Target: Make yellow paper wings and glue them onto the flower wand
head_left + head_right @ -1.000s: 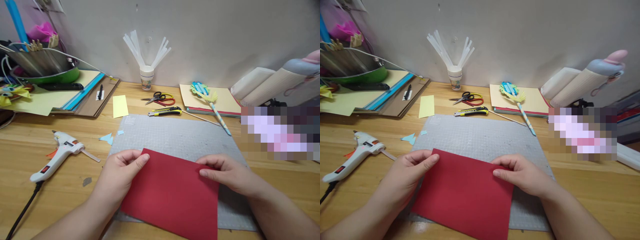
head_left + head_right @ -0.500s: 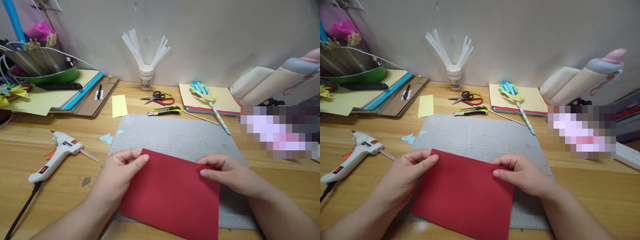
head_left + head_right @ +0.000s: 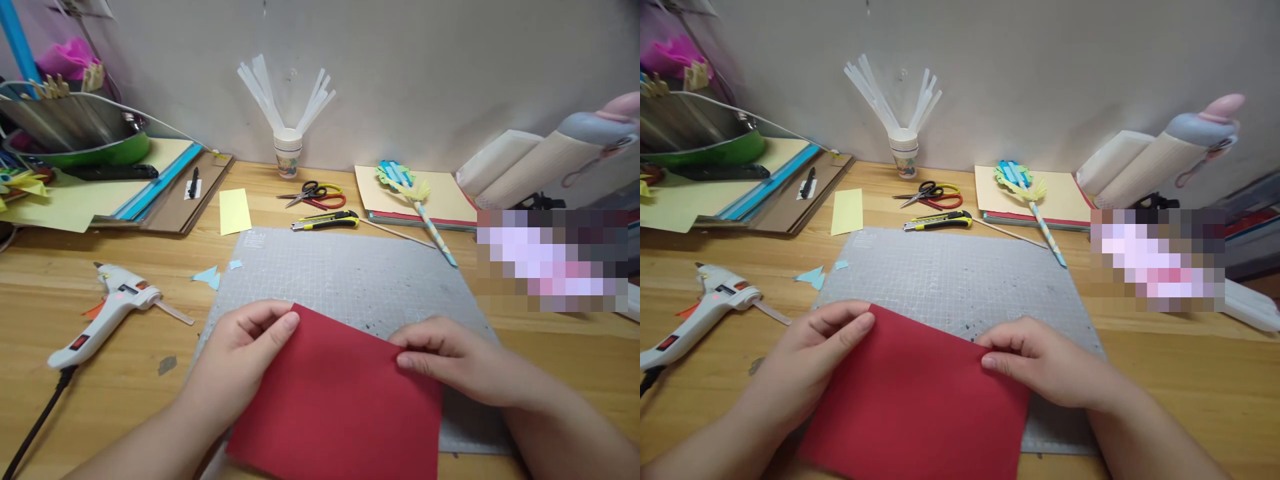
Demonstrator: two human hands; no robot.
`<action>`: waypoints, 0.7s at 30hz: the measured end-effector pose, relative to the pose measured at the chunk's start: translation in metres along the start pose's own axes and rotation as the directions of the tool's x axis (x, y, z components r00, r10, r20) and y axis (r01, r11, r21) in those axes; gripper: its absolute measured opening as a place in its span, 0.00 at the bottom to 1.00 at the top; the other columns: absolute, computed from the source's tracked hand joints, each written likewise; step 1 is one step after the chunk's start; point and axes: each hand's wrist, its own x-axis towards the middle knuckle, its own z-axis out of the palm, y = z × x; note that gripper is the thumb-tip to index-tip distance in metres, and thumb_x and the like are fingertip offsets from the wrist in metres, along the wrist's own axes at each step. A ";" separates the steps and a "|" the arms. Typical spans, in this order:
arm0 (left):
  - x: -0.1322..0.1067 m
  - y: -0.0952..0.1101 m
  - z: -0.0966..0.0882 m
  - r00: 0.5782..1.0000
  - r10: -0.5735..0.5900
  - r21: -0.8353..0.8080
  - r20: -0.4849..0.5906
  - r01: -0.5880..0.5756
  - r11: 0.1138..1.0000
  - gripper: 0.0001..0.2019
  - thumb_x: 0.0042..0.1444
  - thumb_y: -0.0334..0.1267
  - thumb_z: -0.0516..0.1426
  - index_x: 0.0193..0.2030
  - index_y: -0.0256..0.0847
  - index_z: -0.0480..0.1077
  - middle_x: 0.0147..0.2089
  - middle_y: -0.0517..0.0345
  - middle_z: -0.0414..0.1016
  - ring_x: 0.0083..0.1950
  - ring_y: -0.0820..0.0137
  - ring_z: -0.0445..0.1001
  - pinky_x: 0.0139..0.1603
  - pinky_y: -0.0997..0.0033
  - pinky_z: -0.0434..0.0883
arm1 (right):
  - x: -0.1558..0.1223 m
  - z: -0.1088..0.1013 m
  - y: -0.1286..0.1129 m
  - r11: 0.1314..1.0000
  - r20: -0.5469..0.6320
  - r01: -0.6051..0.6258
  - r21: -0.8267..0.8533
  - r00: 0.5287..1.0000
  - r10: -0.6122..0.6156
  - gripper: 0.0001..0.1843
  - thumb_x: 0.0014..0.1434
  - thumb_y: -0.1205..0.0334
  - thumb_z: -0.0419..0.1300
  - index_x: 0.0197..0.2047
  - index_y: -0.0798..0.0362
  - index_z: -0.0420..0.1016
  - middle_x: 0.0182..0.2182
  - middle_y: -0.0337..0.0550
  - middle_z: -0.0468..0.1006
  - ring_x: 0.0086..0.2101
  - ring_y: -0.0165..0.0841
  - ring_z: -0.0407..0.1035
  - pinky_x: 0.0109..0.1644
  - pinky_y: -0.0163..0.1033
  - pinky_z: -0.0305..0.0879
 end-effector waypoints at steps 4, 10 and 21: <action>0.001 0.001 -0.004 0.970 -0.118 -0.272 0.214 0.175 0.946 0.10 0.51 0.45 0.61 0.35 0.43 0.75 0.29 0.58 0.77 0.31 0.71 0.74 0.33 0.74 0.70 | -0.003 -0.003 0.000 0.998 -0.006 -0.014 0.057 1.000 0.015 0.14 0.61 0.53 0.54 0.36 0.51 0.77 0.32 0.41 0.79 0.33 0.32 0.70 0.35 0.33 0.64; 0.002 0.001 -0.005 0.918 -0.138 -0.394 0.372 0.290 0.872 0.13 0.50 0.45 0.62 0.35 0.37 0.75 0.30 0.54 0.78 0.30 0.72 0.75 0.31 0.77 0.70 | -0.004 -0.002 0.001 0.996 0.010 -0.019 0.087 1.000 0.018 0.14 0.60 0.53 0.55 0.35 0.52 0.77 0.31 0.41 0.78 0.31 0.31 0.69 0.35 0.33 0.64; 0.006 -0.001 -0.006 0.972 -0.136 -0.352 0.190 0.197 0.915 0.09 0.47 0.40 0.64 0.24 0.38 0.71 0.21 0.63 0.71 0.21 0.81 0.66 0.23 0.83 0.62 | -0.003 -0.001 0.004 0.988 -0.027 -0.011 0.152 1.000 0.016 0.14 0.60 0.53 0.55 0.39 0.52 0.77 0.34 0.43 0.79 0.34 0.34 0.71 0.37 0.36 0.66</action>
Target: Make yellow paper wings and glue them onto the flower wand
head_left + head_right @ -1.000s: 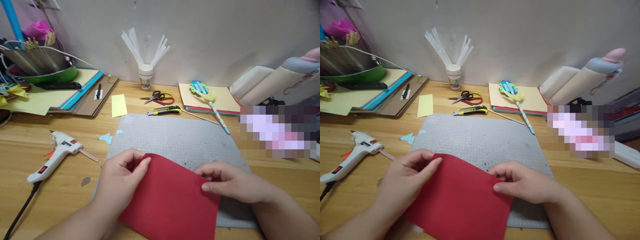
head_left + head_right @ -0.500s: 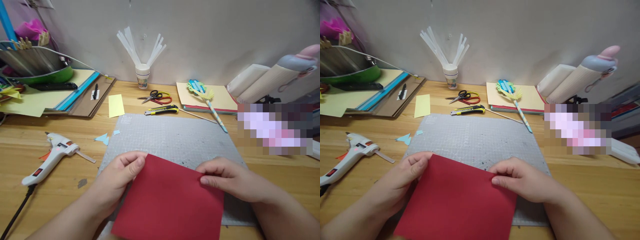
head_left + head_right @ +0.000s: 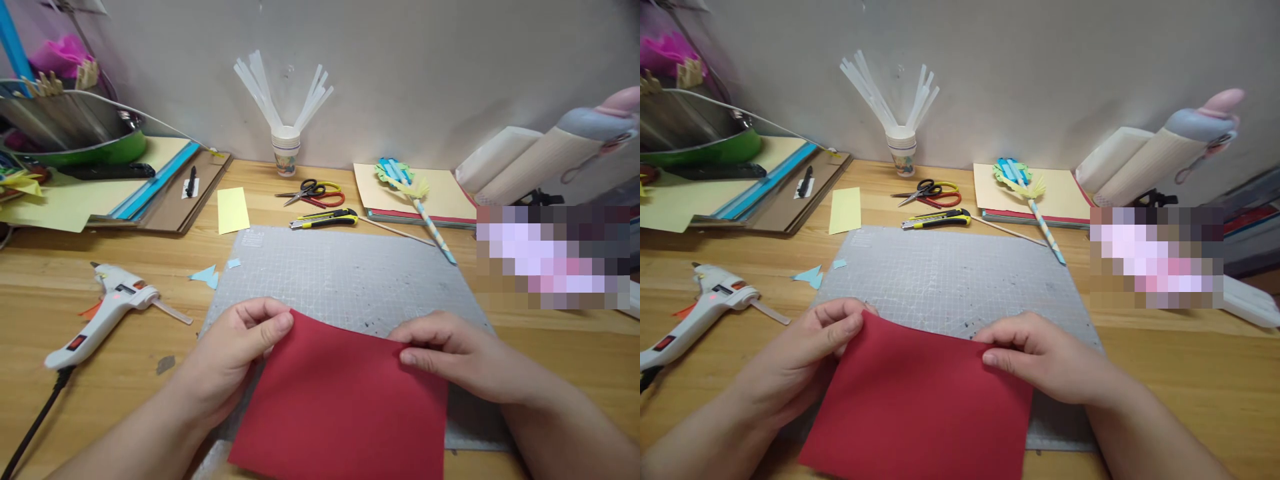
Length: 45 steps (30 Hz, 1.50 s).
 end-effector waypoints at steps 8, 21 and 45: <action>-0.007 -0.001 0.008 0.839 0.501 0.690 -0.214 -0.233 0.685 0.10 0.50 0.46 0.60 0.26 0.42 0.71 0.23 0.63 0.71 0.26 0.73 0.67 0.26 0.77 0.62 | 0.000 0.000 -0.002 0.998 0.020 0.017 0.061 1.000 -0.018 0.15 0.59 0.54 0.56 0.46 0.50 0.77 0.39 0.45 0.79 0.38 0.37 0.72 0.41 0.39 0.68; -0.015 0.005 0.020 0.423 0.831 0.851 -0.361 -0.215 0.479 0.05 0.52 0.42 0.58 0.32 0.44 0.70 0.28 0.66 0.71 0.31 0.72 0.67 0.35 0.76 0.62 | 0.017 0.009 0.007 0.774 -0.426 0.247 0.584 0.904 0.033 0.10 0.54 0.55 0.63 0.32 0.54 0.72 0.24 0.37 0.75 0.24 0.26 0.68 0.28 0.30 0.63; 0.001 0.002 -0.004 0.296 0.904 0.894 -0.309 -0.235 0.382 0.10 0.50 0.47 0.59 0.32 0.43 0.73 0.23 0.64 0.73 0.22 0.78 0.68 0.21 0.84 0.64 | 0.014 0.019 0.005 0.728 -0.711 0.568 0.383 0.685 -0.160 0.12 0.55 0.61 0.63 0.37 0.46 0.62 0.25 0.31 0.72 0.25 0.25 0.66 0.30 0.30 0.64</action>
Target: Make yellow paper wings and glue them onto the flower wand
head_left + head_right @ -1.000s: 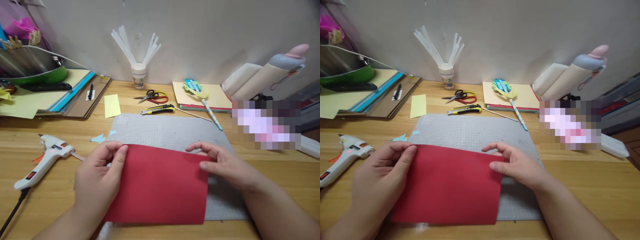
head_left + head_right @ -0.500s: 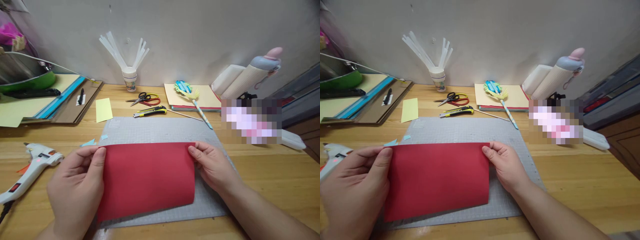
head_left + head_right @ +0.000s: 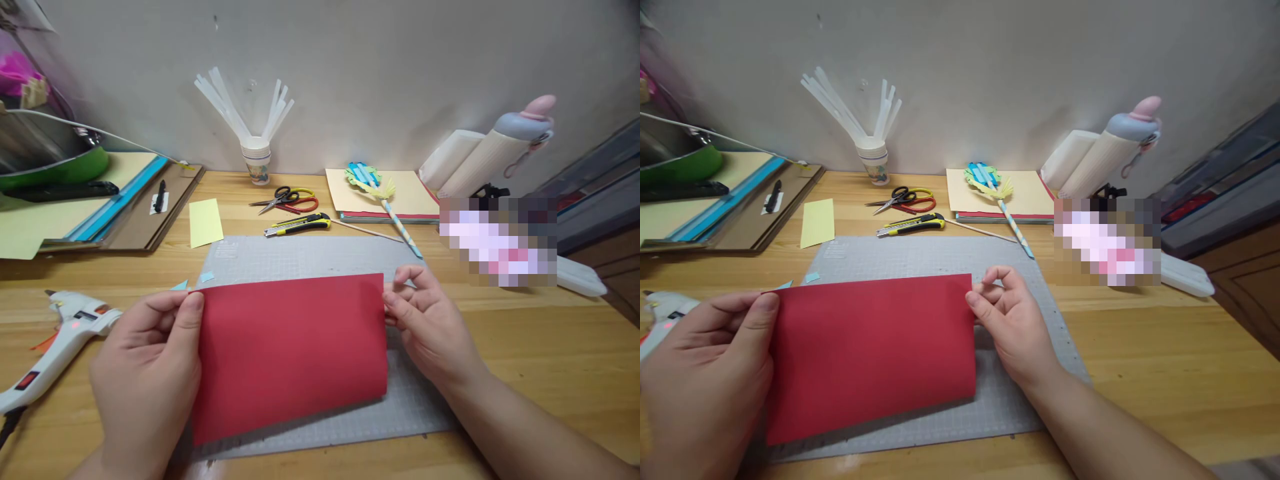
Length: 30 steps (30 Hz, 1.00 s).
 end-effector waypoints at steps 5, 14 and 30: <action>-0.001 0.003 0.000 0.999 0.018 -0.016 -0.030 -0.018 1.000 0.09 0.50 0.46 0.59 0.31 0.43 0.72 0.23 0.64 0.72 0.22 0.78 0.67 0.22 0.84 0.64 | 0.001 -0.002 0.004 0.998 0.018 -0.058 -0.034 0.998 0.058 0.09 0.55 0.61 0.63 0.34 0.49 0.64 0.23 0.32 0.72 0.25 0.22 0.64 0.29 0.26 0.60; -0.002 0.002 -0.002 0.999 0.008 -0.003 -0.042 -0.008 1.000 0.10 0.50 0.47 0.59 0.31 0.43 0.72 0.23 0.64 0.71 0.22 0.78 0.66 0.21 0.83 0.62 | 0.000 -0.002 0.004 0.998 0.011 -0.069 -0.011 0.998 0.069 0.10 0.55 0.61 0.63 0.35 0.48 0.64 0.25 0.32 0.73 0.26 0.23 0.66 0.31 0.27 0.61; -0.002 0.002 -0.001 0.997 0.032 0.033 0.070 -0.034 0.999 0.11 0.51 0.49 0.58 0.30 0.45 0.73 0.22 0.66 0.72 0.21 0.76 0.68 0.22 0.81 0.65 | 0.001 0.000 0.002 0.971 0.181 -0.239 -0.023 0.954 0.239 0.19 0.52 0.59 0.65 0.45 0.49 0.64 0.28 0.37 0.77 0.27 0.29 0.72 0.29 0.32 0.67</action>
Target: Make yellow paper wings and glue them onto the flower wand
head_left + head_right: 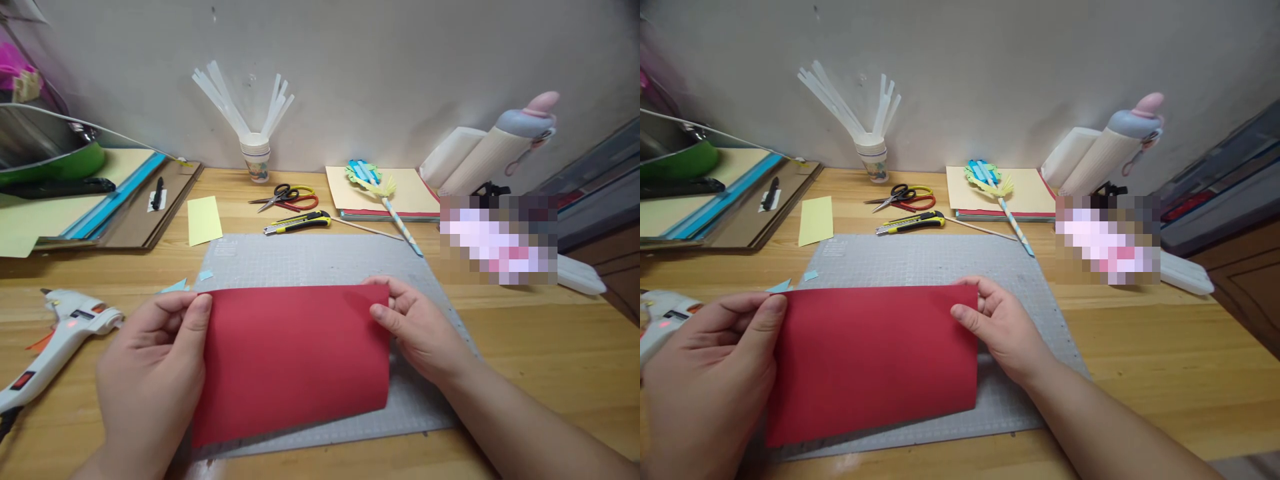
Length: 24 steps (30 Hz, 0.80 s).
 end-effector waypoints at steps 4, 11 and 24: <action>0.001 0.000 -0.001 0.998 -0.046 -0.011 -0.031 0.046 0.999 0.10 0.50 0.47 0.59 0.31 0.43 0.73 0.23 0.64 0.73 0.22 0.76 0.68 0.21 0.81 0.64 | 0.000 0.001 -0.002 0.995 -0.077 0.095 0.023 0.993 -0.093 0.17 0.53 0.61 0.64 0.42 0.45 0.60 0.23 0.30 0.74 0.22 0.25 0.68 0.25 0.27 0.62; 0.002 0.005 -0.001 0.986 -0.078 -0.043 -0.145 0.073 0.996 0.09 0.49 0.45 0.59 0.31 0.41 0.73 0.22 0.64 0.68 0.21 0.77 0.63 0.20 0.80 0.62 | 0.000 -0.002 0.000 0.991 -0.130 0.093 -0.097 0.986 -0.106 0.13 0.51 0.59 0.66 0.30 0.52 0.64 0.19 0.29 0.65 0.21 0.20 0.57 0.24 0.24 0.54; 0.008 0.005 -0.002 0.961 -0.173 -0.149 -0.216 0.143 0.978 0.11 0.48 0.44 0.60 0.34 0.40 0.71 0.23 0.65 0.67 0.21 0.77 0.62 0.21 0.77 0.61 | 0.000 -0.003 0.002 0.993 -0.080 0.057 -0.106 0.995 -0.066 0.12 0.53 0.58 0.64 0.33 0.51 0.63 0.18 0.29 0.66 0.21 0.23 0.59 0.26 0.27 0.56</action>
